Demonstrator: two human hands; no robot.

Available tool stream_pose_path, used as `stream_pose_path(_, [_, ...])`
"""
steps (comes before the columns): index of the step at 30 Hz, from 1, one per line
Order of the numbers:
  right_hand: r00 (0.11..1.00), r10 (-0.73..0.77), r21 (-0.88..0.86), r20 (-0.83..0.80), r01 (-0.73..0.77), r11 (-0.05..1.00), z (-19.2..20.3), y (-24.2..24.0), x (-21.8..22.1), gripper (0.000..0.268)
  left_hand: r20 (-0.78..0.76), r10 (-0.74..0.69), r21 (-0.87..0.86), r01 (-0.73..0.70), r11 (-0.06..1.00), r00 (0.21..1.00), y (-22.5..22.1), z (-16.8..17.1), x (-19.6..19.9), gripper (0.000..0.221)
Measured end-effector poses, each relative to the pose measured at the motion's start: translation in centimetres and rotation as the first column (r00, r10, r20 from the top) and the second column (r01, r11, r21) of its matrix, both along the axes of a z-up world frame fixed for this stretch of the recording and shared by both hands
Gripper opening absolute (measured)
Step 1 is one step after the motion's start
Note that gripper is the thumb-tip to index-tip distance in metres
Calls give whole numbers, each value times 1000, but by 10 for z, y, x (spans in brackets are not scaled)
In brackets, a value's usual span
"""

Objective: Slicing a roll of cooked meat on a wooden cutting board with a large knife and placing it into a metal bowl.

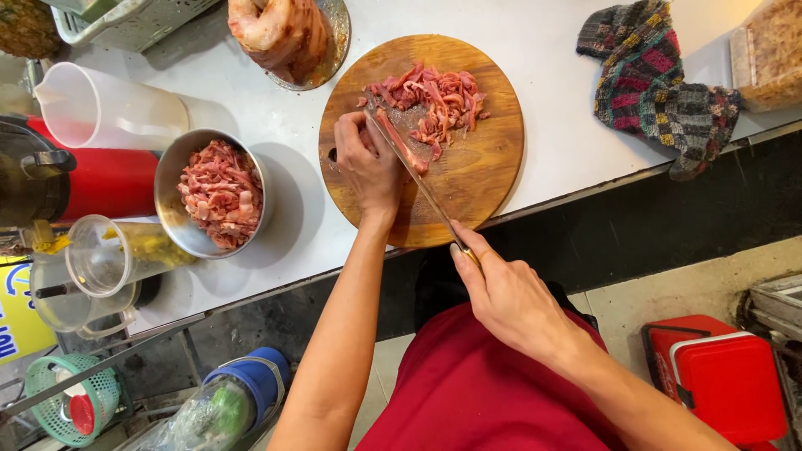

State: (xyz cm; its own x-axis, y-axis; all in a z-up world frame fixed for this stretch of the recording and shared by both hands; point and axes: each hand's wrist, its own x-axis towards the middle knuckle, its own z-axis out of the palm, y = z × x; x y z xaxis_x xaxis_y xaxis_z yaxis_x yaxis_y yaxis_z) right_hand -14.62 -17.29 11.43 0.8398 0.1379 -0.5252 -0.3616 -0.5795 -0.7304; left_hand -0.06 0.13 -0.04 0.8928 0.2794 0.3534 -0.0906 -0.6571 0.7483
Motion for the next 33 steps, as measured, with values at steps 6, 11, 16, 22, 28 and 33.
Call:
stream_pose_path(6, [984,29,69,177,-41,997,-33,17,49,51,41,-40,66,37,997,998,5,-4,-2,20])
stream_pose_path(11, [995,19,65,95,-25,998,-13,4,18,53,7,-27,53,27,998,1000,5,-2,1,20])
stream_pose_path(16, [1000,18,18,3,-18,1000,-21,9,36,54,-28,-35,27,35,999,999,-1,3,-1,21])
stream_pose_path(22, [986,48,83,159,-62,995,-22,0,31,50,21,-21,49,20,999,1000,0,1,2,17])
stream_pose_path(28, [998,60,76,7,-60,995,-25,5,43,52,-18,-14,22,14,1000,1000,1,3,0,17])
stream_pose_path(33, [985,60,129,160,-81,988,-34,0,40,50,2,14,55,-15,998,1000,-2,3,2,17])
